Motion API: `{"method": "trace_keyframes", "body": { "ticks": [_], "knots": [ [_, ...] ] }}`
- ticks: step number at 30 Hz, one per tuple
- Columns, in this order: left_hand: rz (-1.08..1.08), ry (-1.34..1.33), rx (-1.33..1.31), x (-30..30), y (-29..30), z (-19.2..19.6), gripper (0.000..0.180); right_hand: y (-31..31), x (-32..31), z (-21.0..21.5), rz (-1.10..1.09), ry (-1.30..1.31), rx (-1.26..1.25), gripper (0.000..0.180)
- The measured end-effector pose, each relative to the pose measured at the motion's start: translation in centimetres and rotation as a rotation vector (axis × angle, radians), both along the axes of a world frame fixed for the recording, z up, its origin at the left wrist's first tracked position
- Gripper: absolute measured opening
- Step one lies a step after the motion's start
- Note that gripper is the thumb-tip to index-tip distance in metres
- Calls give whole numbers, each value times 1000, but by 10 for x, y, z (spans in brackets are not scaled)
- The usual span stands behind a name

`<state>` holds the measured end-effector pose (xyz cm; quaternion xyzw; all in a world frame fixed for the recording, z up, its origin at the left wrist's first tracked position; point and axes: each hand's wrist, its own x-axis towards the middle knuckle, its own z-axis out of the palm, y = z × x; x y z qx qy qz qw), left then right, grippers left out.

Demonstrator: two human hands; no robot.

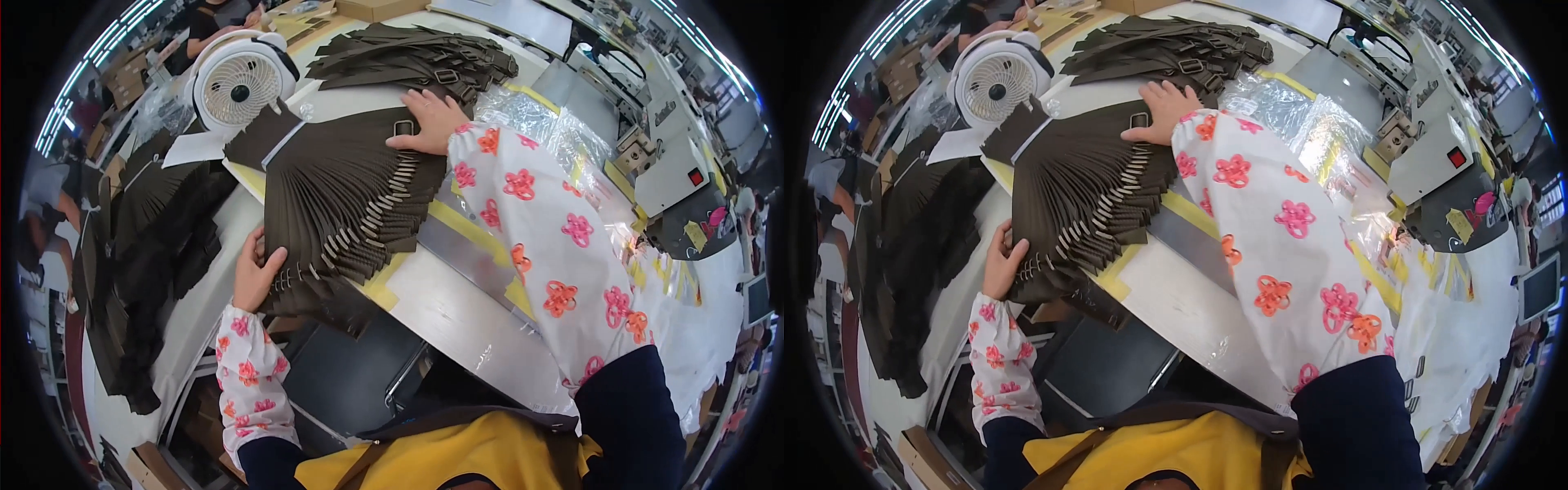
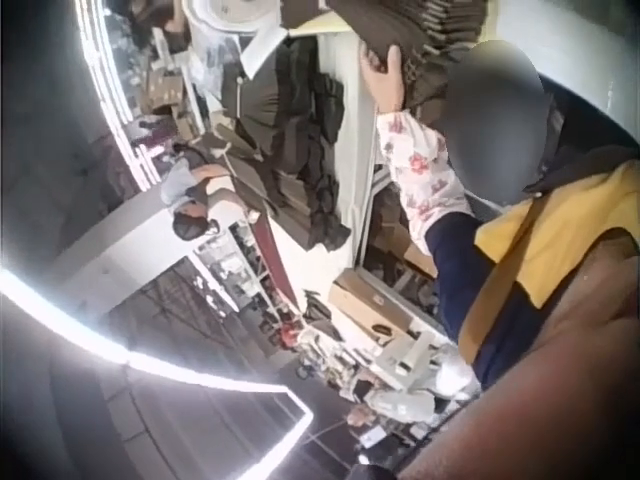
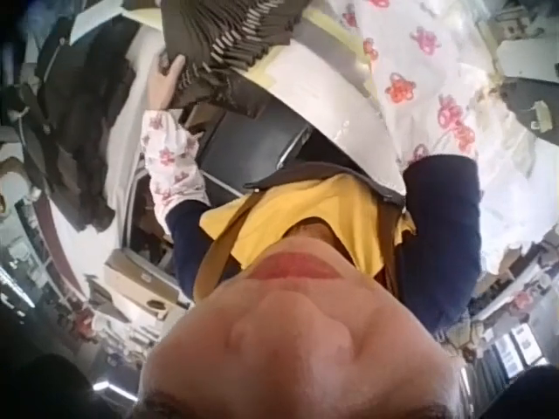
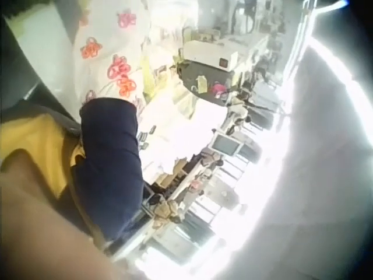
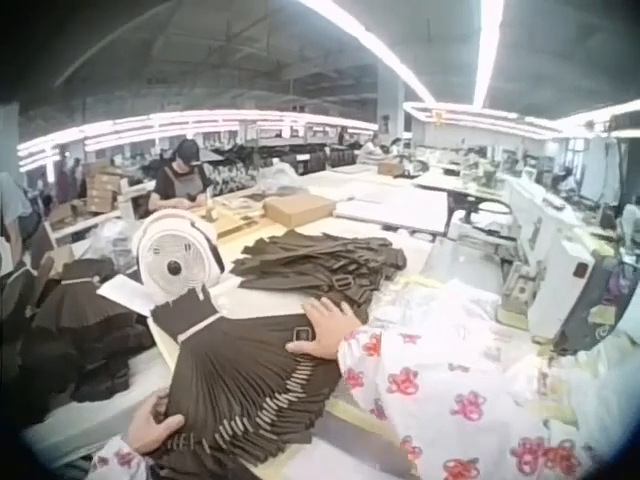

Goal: Manual attachment of metal buckles to pre-cut fabric straps at an assembly workbench.

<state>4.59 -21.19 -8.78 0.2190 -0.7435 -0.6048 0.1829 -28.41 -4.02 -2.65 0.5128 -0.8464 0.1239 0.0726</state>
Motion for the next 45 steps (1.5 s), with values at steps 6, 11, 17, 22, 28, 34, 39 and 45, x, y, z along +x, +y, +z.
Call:
{"method": "trace_keyframes", "body": {
  "ticks": [6,11,17,22,28,34,39,45],
  "knots": [
    [-52,-128,-428,-42,13,28,45,-11,24,19,-11,-38,171,79],
    [-59,-288,-674,-63,10,52,42,14,76,33,78,92,239,75],
    [-237,-312,-1006,-114,-42,62,38,12,107,8,-149,-345,14,73],
    [-359,-400,-1267,-162,-82,73,37,14,123,-5,125,-673,-31,71],
    [-114,-355,-1152,-153,-90,59,33,14,129,-21,62,-654,-171,57],
    [146,112,-1080,-82,-49,71,30,46,110,-16,179,-520,-444,49],
    [565,-40,-1166,45,-68,56,17,99,120,7,241,-582,-293,42],
    [1023,-67,-1151,127,-144,112,23,136,137,-3,222,-476,-139,49]
  ]
}}
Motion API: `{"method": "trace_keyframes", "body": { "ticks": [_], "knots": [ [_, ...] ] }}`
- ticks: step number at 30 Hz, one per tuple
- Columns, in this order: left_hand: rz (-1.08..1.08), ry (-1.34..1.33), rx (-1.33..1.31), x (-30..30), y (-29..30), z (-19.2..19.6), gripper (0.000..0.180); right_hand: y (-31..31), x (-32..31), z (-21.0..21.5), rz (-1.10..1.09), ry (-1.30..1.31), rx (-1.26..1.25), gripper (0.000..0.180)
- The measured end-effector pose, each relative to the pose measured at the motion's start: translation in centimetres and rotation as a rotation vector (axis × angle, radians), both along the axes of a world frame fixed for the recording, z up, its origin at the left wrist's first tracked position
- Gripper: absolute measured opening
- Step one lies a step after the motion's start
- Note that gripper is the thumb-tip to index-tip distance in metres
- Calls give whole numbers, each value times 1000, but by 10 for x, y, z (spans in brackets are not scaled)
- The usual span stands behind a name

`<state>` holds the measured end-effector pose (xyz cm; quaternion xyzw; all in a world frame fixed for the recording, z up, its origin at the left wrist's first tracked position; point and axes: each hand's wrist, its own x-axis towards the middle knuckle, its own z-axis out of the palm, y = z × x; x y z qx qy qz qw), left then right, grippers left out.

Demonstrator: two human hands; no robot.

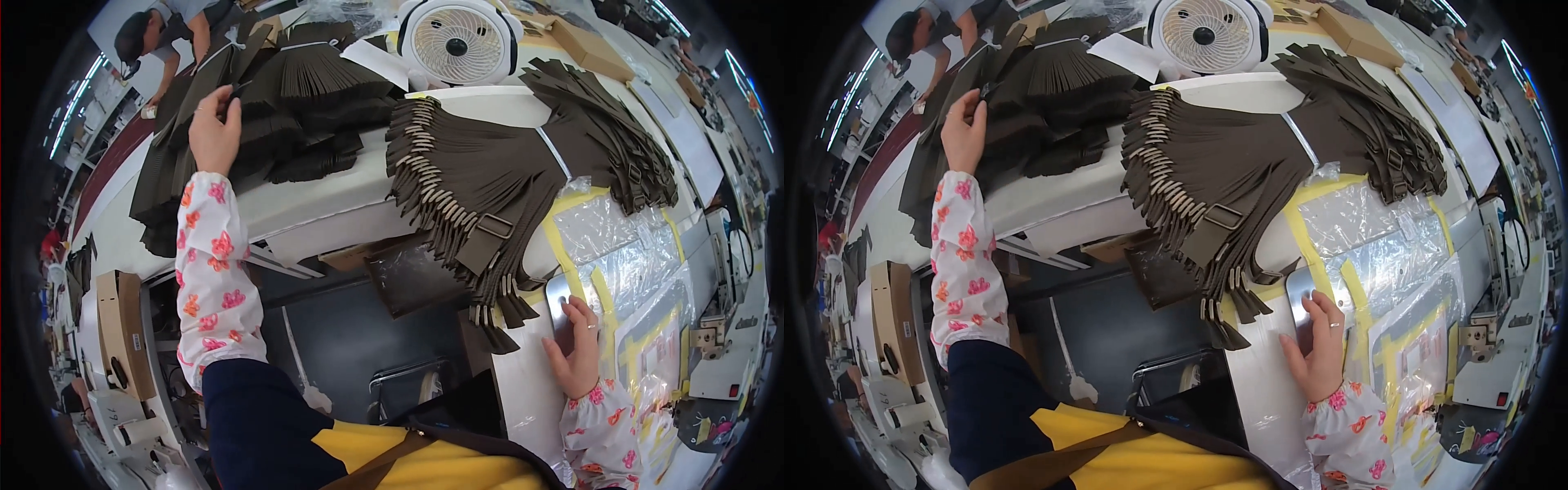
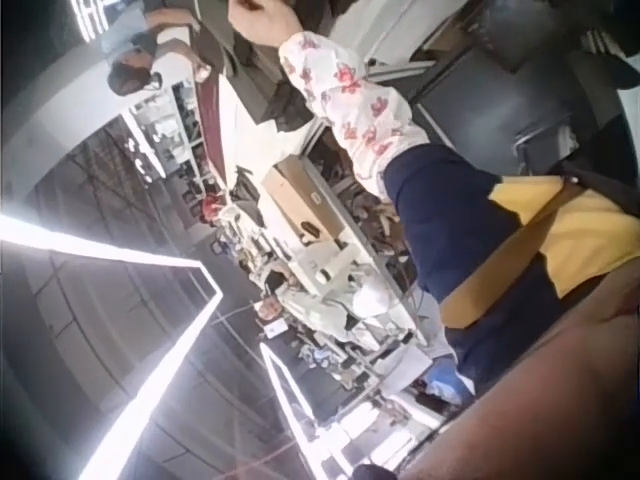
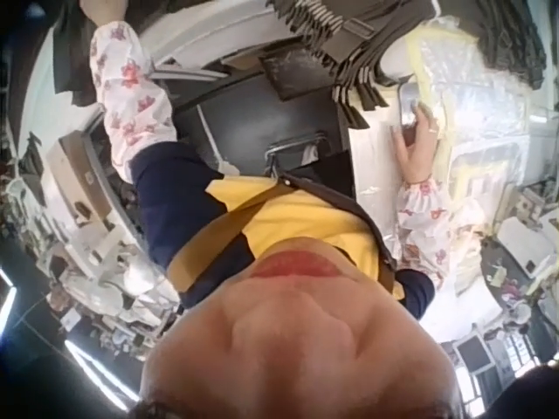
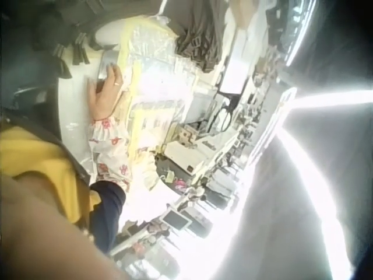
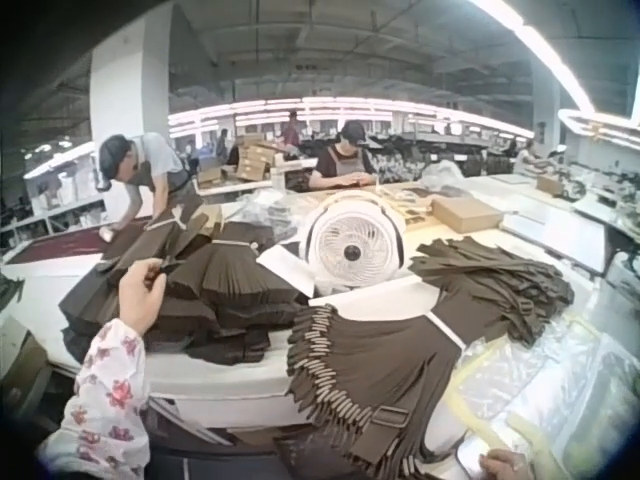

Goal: Manual attachment of metal buckles to pre-cut fabric straps at an assembly workbench.

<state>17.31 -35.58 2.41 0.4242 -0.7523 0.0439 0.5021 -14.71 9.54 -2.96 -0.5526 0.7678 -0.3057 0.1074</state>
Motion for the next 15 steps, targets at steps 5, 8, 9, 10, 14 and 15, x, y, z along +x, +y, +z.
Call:
{"method": "trace_keyframes", "body": {
  "ticks": [5,8,9,10,14,15],
  "knots": [
    [420,-46,274,59,-126,40,96,-19,23,-8,81,174,5,56],
    [428,13,456,111,-180,62,119,-30,30,-8,127,297,40,60],
    [397,8,463,97,-183,59,119,-37,31,-12,112,370,91,60],
    [373,-14,493,78,-189,61,119,-41,30,-16,98,396,134,62],
    [326,-92,584,48,-199,84,120,-45,31,-15,88,391,224,64],
    [318,-111,612,49,-202,88,120,-44,33,-14,95,391,237,65]
  ]
}}
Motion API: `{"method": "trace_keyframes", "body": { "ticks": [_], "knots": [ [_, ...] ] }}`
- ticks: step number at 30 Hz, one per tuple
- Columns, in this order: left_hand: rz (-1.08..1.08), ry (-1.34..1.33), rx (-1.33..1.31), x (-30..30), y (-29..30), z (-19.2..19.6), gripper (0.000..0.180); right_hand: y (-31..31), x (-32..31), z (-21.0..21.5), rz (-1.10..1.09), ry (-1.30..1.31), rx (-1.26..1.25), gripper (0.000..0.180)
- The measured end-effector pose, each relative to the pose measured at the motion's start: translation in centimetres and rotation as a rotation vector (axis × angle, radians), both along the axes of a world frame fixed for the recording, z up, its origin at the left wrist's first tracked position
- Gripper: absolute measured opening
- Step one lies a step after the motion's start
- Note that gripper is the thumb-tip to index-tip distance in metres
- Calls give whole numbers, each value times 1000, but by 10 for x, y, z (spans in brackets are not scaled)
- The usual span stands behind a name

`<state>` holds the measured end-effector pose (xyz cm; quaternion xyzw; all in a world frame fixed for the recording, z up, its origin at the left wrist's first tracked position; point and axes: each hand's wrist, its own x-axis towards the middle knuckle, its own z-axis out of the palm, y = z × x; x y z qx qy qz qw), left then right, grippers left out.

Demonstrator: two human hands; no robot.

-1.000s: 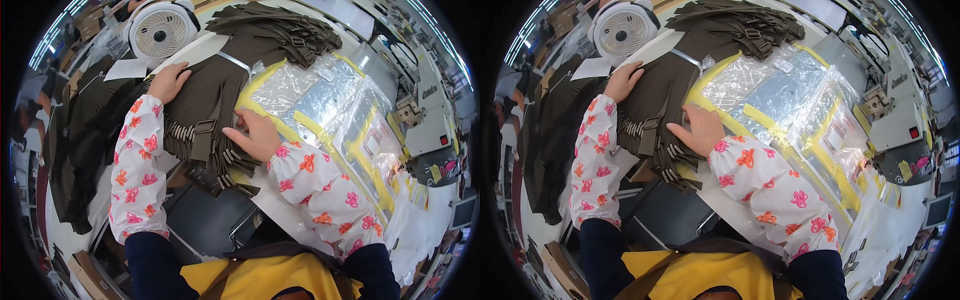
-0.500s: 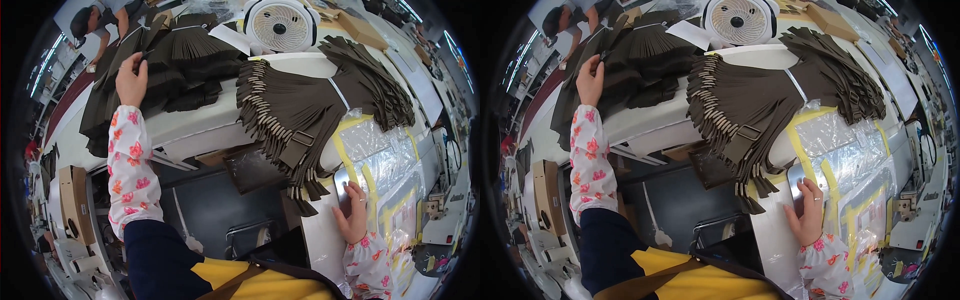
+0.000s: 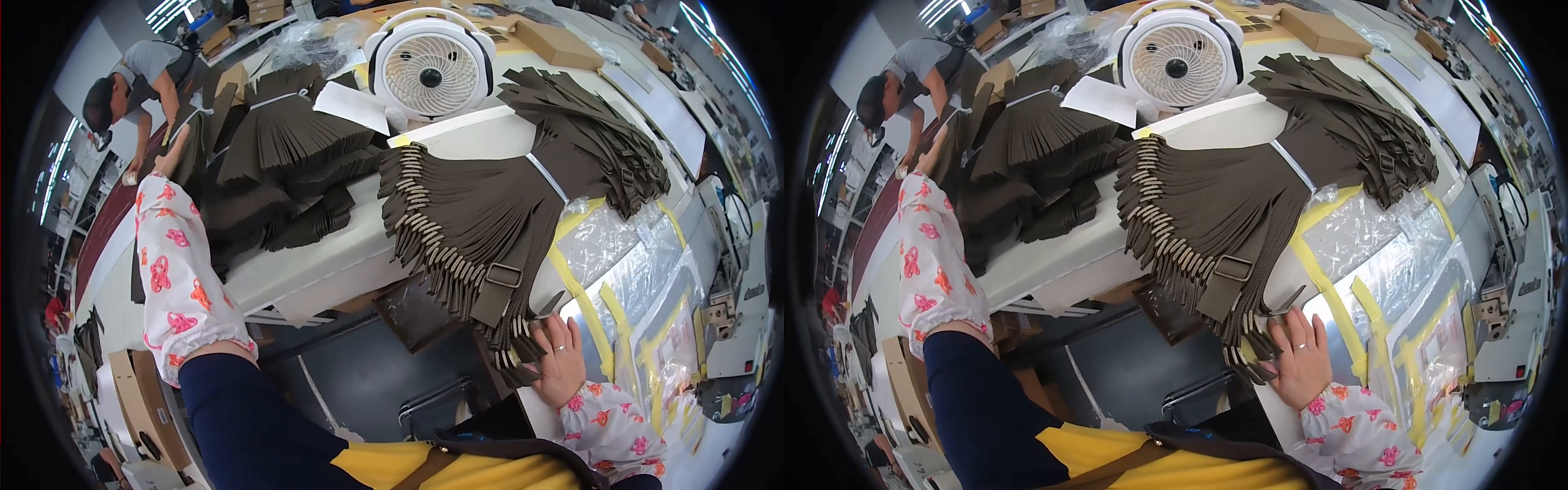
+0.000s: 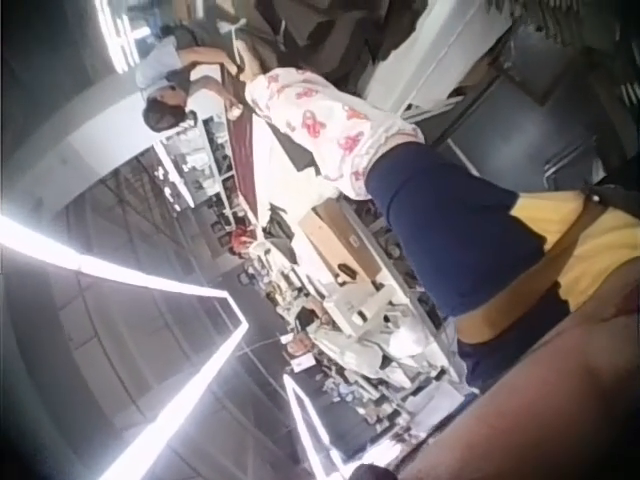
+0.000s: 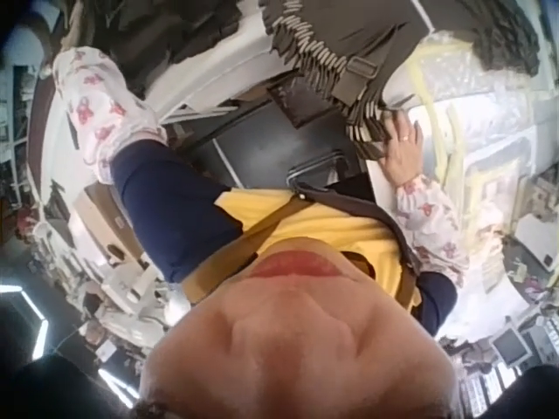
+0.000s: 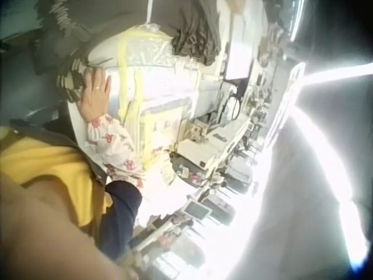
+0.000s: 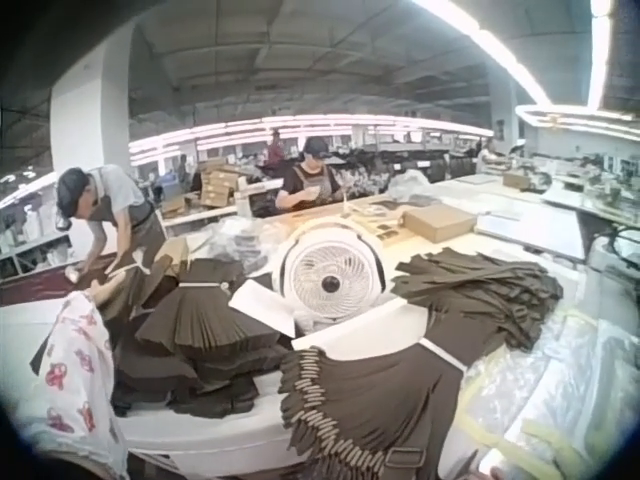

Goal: Manual attachment of metal buckles to pre-cut fabric straps at an assembly workbench.

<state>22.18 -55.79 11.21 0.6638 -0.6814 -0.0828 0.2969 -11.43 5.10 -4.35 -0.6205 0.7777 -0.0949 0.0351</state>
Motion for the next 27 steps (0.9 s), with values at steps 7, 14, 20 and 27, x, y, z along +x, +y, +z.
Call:
{"method": "trace_keyframes", "body": {
  "ticks": [7,14,20,27],
  "knots": [
    [-76,-47,258,0,-27,-26,120,-5,3,1,4,18,41,62],
    [-59,-105,140,49,-58,-50,120,-1,1,1,41,17,-22,59],
    [38,-339,58,25,19,-66,107,-1,-2,-2,36,-6,-92,53],
    [-32,-499,-84,-11,192,-48,96,5,-1,-16,21,11,-332,45]
  ]
}}
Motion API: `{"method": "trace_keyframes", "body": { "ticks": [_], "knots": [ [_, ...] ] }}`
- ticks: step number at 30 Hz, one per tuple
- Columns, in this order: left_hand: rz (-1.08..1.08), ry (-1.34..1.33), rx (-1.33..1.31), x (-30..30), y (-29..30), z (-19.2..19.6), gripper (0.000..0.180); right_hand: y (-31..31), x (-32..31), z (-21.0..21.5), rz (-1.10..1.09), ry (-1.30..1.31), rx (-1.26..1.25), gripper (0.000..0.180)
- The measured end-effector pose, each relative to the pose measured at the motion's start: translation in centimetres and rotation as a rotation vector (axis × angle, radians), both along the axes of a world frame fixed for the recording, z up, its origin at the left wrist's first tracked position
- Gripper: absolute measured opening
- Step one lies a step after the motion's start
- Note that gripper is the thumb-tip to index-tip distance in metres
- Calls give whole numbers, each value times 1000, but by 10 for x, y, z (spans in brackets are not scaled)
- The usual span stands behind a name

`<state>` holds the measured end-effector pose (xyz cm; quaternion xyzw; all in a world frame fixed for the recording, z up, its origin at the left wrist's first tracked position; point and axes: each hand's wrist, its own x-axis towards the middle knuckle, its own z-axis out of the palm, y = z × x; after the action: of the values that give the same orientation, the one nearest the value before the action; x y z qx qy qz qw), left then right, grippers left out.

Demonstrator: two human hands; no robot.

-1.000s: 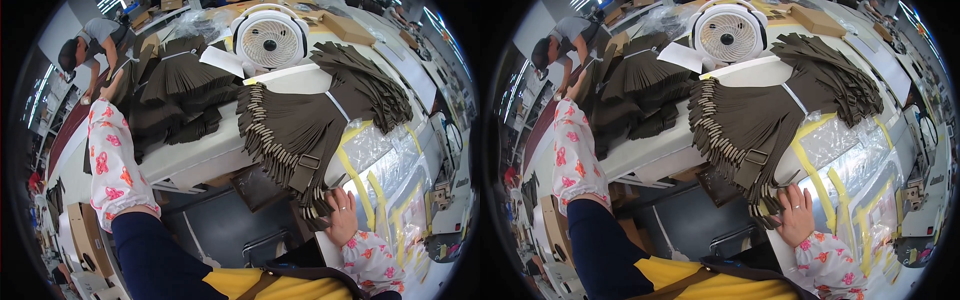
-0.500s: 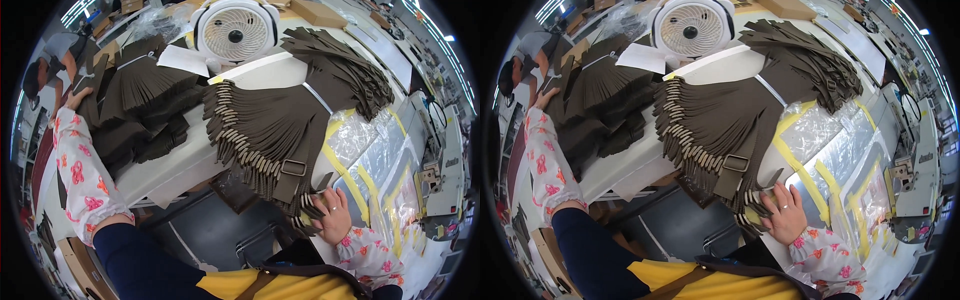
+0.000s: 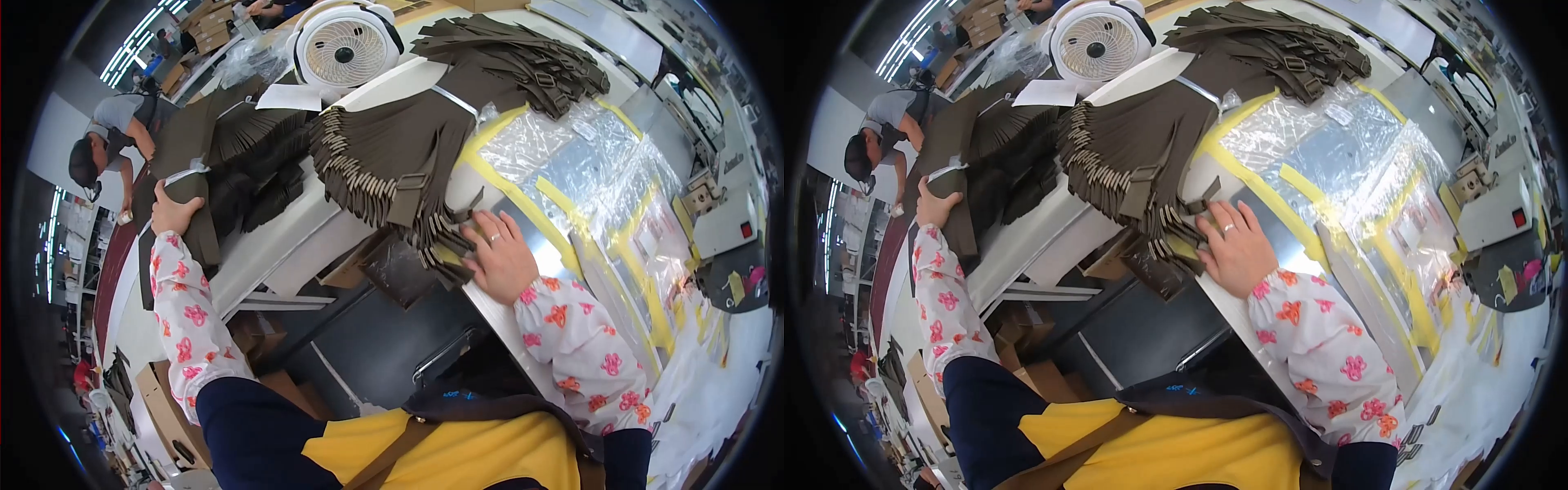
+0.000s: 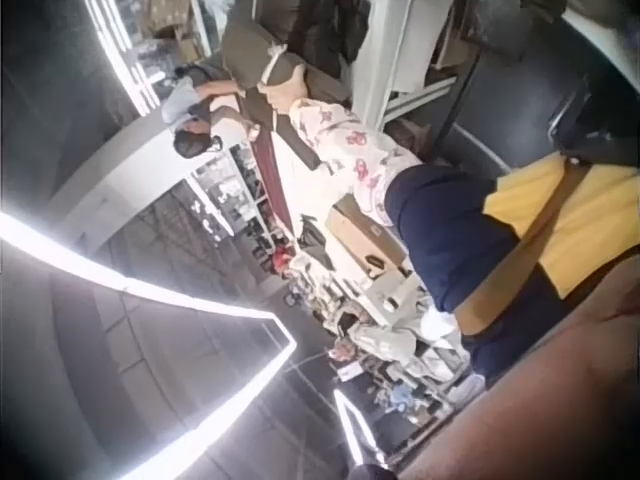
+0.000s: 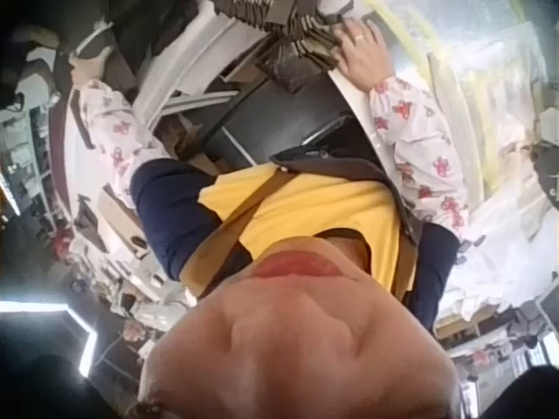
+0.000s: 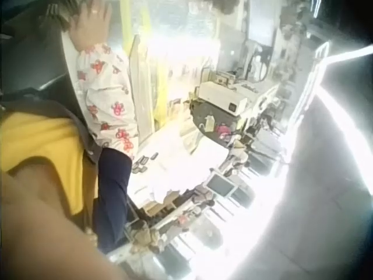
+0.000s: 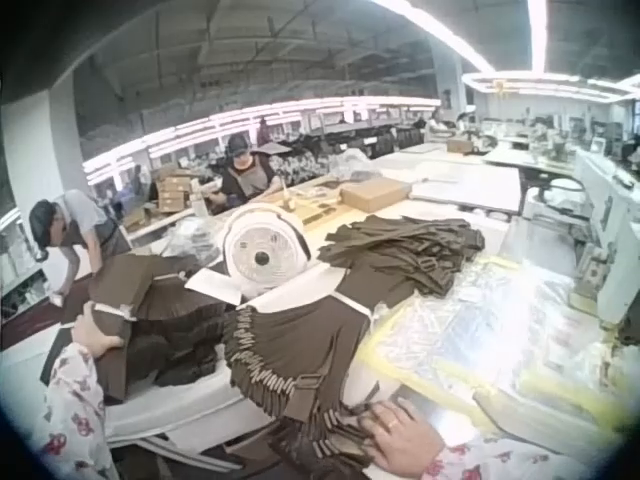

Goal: Manual attachment of metal buckles to pre-cut fabric straps at an assembly workbench.

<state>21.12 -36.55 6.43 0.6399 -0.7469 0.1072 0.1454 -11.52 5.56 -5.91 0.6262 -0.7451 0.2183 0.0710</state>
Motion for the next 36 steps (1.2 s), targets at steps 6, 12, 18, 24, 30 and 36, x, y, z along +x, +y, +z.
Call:
{"method": "trace_keyframes", "body": {
  "ticks": [6,12,18,24,30,36],
  "knots": [
    [-418,-245,-299,-29,153,31,90,25,-3,-6,-5,-328,-188,45],
    [-1163,-181,-292,-106,303,64,83,100,-34,50,-172,-1510,-485,62],
    [-1743,-217,-377,-187,408,62,62,269,-22,72,-250,-1862,-817,74],
    [-2015,309,-949,-276,456,26,42,392,-16,85,15,-1450,-1126,70],
    [-2388,126,-191,-255,455,-65,41,411,-5,54,-591,-953,-498,42],
    [-2173,178,55,-262,469,-51,60,382,4,66,-695,-445,-216,49]
  ]
}}
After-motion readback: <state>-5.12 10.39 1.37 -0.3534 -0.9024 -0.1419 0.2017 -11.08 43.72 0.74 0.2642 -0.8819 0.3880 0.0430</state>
